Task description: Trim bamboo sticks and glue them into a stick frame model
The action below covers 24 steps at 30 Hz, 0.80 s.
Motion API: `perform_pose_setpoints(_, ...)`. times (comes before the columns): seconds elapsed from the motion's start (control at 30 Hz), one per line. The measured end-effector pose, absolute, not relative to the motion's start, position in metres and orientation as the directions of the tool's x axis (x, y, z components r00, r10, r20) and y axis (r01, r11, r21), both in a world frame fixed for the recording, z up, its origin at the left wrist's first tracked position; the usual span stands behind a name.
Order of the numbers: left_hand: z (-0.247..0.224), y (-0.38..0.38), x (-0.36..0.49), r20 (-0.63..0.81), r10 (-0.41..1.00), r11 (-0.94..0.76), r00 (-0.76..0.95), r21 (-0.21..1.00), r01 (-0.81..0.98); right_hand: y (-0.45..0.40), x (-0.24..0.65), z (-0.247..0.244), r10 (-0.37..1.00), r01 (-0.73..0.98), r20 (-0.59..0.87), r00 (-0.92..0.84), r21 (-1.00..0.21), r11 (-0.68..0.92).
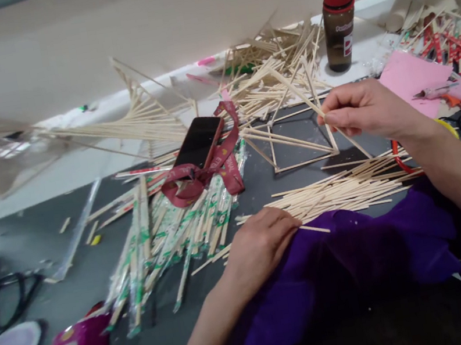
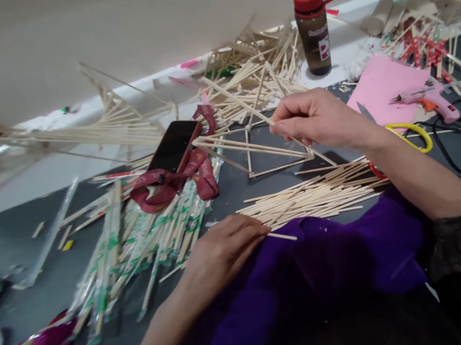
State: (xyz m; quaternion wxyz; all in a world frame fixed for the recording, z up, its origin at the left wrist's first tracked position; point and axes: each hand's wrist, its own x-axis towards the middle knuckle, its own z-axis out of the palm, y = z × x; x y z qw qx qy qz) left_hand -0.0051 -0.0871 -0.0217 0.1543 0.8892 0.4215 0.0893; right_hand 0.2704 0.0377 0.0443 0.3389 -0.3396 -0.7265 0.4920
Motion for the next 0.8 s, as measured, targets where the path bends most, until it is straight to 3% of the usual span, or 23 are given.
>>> perform_pose_setpoints(0.07, -0.021, -0.088, -0.013, 0.059, 0.804, -0.572, 0.592, 0.348, 0.743, 0.048, 0.266, 0.040, 0.826, 0.174, 0.212, -0.523, -0.921, 0.347)
perform_pose_setpoints(0.2, 0.000, -0.081, -0.026, 0.193, 0.865, -0.496, 0.463, 0.468, 0.731, 0.062, 0.254, 0.042, 0.751, 0.255, 0.328, -0.573, -0.799, 0.544)
perform_pose_setpoints(0.3, 0.018, -0.063, -0.032, 0.384, 0.910, -0.360, 0.158, 0.541, 0.760, 0.067, 0.244, 0.049, 0.678, 0.318, 0.345, -0.649, -0.687, 0.653)
perform_pose_setpoints(0.37, 0.025, -0.046, -0.032, 0.438, 0.899, -0.298, -0.022, 0.646, 0.702, 0.069, 0.238, 0.052, 0.656, 0.382, 0.323, -0.683, -0.607, 0.697)
perform_pose_setpoints(0.53, 0.028, -0.017, -0.017, 0.252, 0.962, -0.179, -0.105, 0.872, 0.456, 0.073, 0.234, 0.050, 0.679, 0.506, 0.255, -0.688, -0.502, 0.701)
perform_pose_setpoints(0.8, 0.028, -0.012, 0.006, 0.254, 0.946, -0.122, -0.199, 0.853, 0.508, 0.075, 0.232, 0.048, 0.706, 0.553, 0.120, -0.698, -0.536, 0.638)
